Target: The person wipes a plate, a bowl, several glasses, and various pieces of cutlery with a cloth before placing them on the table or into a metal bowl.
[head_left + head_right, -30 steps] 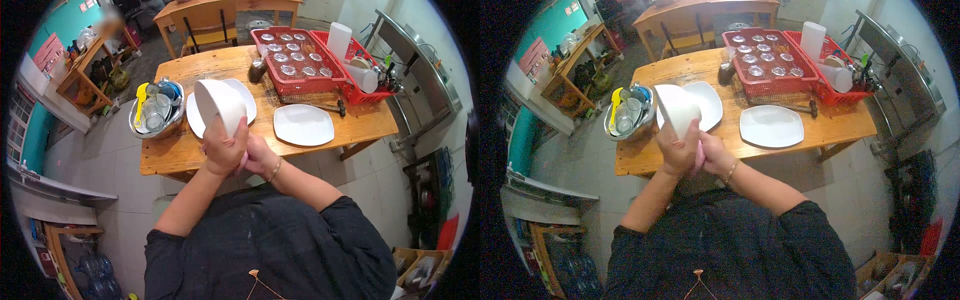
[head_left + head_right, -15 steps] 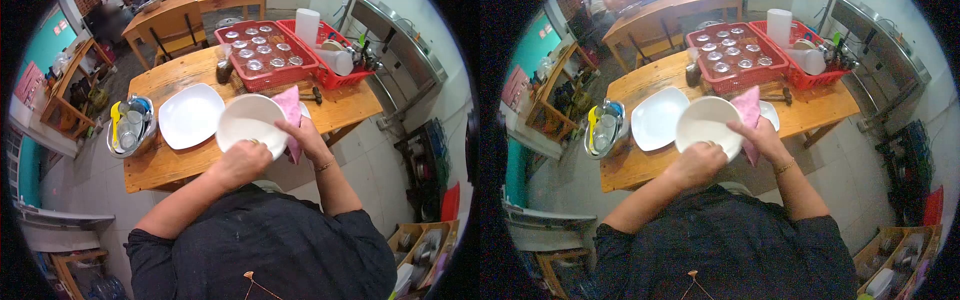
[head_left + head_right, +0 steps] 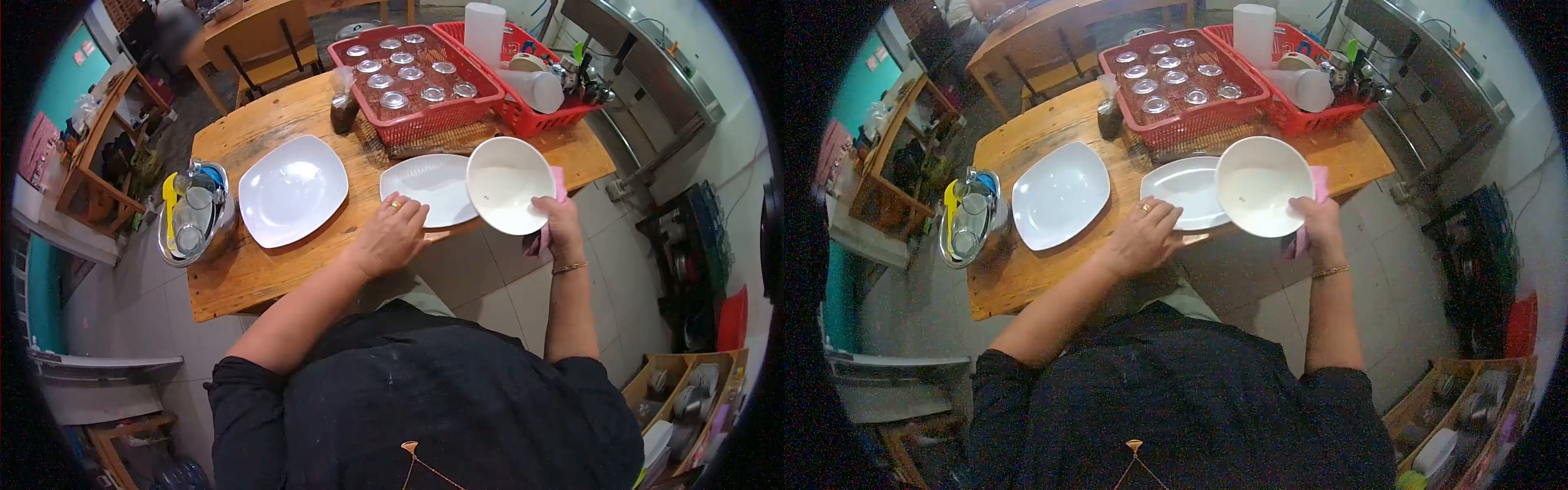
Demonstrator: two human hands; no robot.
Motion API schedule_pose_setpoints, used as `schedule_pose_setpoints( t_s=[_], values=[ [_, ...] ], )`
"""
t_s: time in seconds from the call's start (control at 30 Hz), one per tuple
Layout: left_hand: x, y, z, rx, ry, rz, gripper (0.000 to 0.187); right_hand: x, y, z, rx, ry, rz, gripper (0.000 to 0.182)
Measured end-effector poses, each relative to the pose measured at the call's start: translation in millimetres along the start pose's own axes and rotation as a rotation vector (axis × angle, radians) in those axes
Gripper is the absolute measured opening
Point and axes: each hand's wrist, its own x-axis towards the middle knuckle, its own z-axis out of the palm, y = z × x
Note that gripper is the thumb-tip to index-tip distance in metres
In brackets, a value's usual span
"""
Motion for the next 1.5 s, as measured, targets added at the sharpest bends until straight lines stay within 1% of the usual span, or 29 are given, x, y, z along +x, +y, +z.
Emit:
schedule_pose_setpoints(
  t_s=[0.03,0.13,0.17,0.23,0.27,0.33,0.37,0.47,0.57,0.67,0.7,0.8,0.83,0.93,1.0,1.07,1.13,1.17,1.2,1.23,1.27,1.33,1.37,1.4,1.47,1.5],
  values=[
    [-2.8,-6.0,7.8,-0.005,-0.006,-0.004,0.049,3.9,-2.4,-5.3,-0.033,0.021,-0.007,0.039],
    [-9.8,-14.9,14.4,0.115,-0.192,-0.003,0.047,12.5,0.9,-15.6,0.035,0.083,-0.018,0.041],
    [-10.7,-15.6,14.3,0.089,-0.180,-0.012,0.041,14.7,2.0,-16.2,0.073,0.079,-0.040,0.041],
    [-8.7,-14.2,8.1,0.040,-0.154,-0.026,0.032,27.6,13.5,-25.0,0.028,0.090,-0.031,0.040],
    [-9.2,-14.8,9.0,0.031,-0.176,-0.058,0.031,33.4,20.0,-30.0,0.004,0.097,-0.028,0.040],
    [-12.3,-17.9,12.6,0.013,-0.219,-0.123,0.029,34.3,20.5,-25.2,-0.021,0.133,0.063,0.038],
    [-17.1,-19.1,13.4,0.031,-0.191,-0.139,0.026,35.3,21.1,-22.4,-0.034,0.149,0.109,0.037],
    [-37.5,-20.9,9.3,0.085,-0.121,-0.174,0.024,42.4,31.9,-17.2,-0.003,0.100,0.119,0.040],
    [-50.2,-18.8,0.2,0.120,-0.076,-0.182,0.023,54.0,40.1,-6.8,-0.078,0.152,0.142,0.044],
    [-52.2,-17.2,0.1,0.137,-0.035,-0.183,0.022,71.2,56.8,2.8,-0.110,0.215,0.047,0.047],
    [-51.5,-16.4,2.0,0.147,-0.024,-0.185,0.023,66.2,50.6,10.7,-0.118,0.233,0.066,0.048],
    [-50.2,-12.0,1.6,0.158,0.003,-0.198,0.023,72.5,64.9,13.1,-0.176,0.265,-0.057,0.053],
    [-49.8,-10.7,0.7,0.161,0.011,-0.206,0.023,78.9,73.2,12.3,-0.147,0.223,-0.136,0.061],
    [-50.7,-10.4,2.1,0.164,0.034,-0.222,0.023,77.2,73.3,6.2,-0.091,0.286,0.036,0.067],
    [-51.1,-10.3,3.1,0.161,0.053,-0.230,0.024,72.8,70.9,-5.5,0.055,0.119,0.082,0.064],
    [-51.3,-10.4,2.0,0.140,0.077,-0.231,0.024,65.4,65.1,-17.7,0.085,0.060,0.083,0.059],
    [-51.6,-9.2,-1.3,0.097,0.101,-0.220,0.022,51.7,55.0,-28.4,0.001,0.116,0.045,0.052],
    [-51.7,-10.5,0.4,0.047,0.199,-0.245,0.021,52.4,57.9,-34.3,0.148,0.138,-0.022,0.050],
    [-52.0,-12.7,3.3,-0.003,0.298,-0.272,0.020,48.2,53.2,-36.1,0.148,0.187,-0.085,0.051],
    [-51.9,-14.2,1.4,-0.049,0.399,-0.302,0.020,41.1,41.3,-35.4,0.148,0.231,-0.148,0.051],
    [-54.7,-18.4,-5.3,-0.011,0.488,-0.372,0.022,34.2,28.0,-33.1,0.149,0.269,-0.209,0.051],
    [-65.7,-30.6,-35.0,0.080,0.665,-0.513,0.027,17.9,0.1,-27.6,0.231,0.147,-0.297,0.051],
    [-78.3,-40.6,-40.7,0.145,0.709,-0.653,0.030,9.3,-14.6,-23.9,0.275,0.089,-0.339,0.051],
    [-93.5,-52.0,-44.5,0.211,0.753,-0.794,0.033,-2.2,-32.5,-11.2,0.381,0.058,-0.304,0.051],
    [-131.6,-86.5,-34.2,0.194,0.716,-1.156,0.038,-23.2,-57.4,21.1,0.585,-0.007,-0.227,0.052],
    [-146.1,-102.6,-27.2,0.181,0.697,-1.335,0.041,-19.5,-51.8,21.0,0.341,-0.057,-0.295,0.049]
  ],
)
